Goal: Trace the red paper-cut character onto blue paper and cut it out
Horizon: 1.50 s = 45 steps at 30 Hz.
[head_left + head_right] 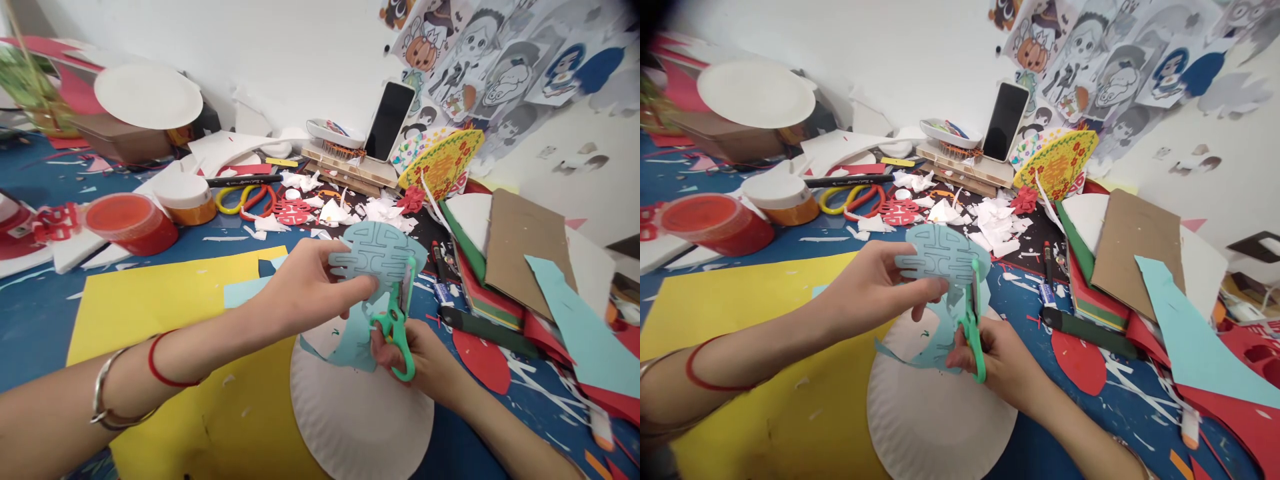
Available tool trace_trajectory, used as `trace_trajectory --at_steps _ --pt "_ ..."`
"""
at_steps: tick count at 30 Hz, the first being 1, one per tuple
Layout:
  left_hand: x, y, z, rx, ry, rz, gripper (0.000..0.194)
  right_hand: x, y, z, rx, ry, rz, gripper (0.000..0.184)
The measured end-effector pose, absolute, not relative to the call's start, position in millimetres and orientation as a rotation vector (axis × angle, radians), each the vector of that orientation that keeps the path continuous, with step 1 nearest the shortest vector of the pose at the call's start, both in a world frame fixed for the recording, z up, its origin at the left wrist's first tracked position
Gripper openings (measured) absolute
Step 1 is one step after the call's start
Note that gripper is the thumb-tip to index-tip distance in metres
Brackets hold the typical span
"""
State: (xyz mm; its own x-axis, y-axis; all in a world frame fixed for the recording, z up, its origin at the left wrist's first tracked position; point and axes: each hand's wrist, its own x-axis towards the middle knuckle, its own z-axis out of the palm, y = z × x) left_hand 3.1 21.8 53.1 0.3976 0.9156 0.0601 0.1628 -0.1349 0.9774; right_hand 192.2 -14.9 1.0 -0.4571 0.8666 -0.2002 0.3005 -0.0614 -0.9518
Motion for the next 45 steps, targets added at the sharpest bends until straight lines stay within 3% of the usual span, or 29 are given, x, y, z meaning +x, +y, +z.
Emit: trace_trajectory --at_steps 28,45 --pt "3.6 21.5 50.9 1.569 0.859 1.047 0.007 192.3 -14.4 1.4 -1.236 -1.814 1.565 0.054" --pt "1.1 19.1 53.7 1.902 0.991 1.114 0.014 190.9 -13.8 8.5 -1.260 -1.845 1.683 0.053"
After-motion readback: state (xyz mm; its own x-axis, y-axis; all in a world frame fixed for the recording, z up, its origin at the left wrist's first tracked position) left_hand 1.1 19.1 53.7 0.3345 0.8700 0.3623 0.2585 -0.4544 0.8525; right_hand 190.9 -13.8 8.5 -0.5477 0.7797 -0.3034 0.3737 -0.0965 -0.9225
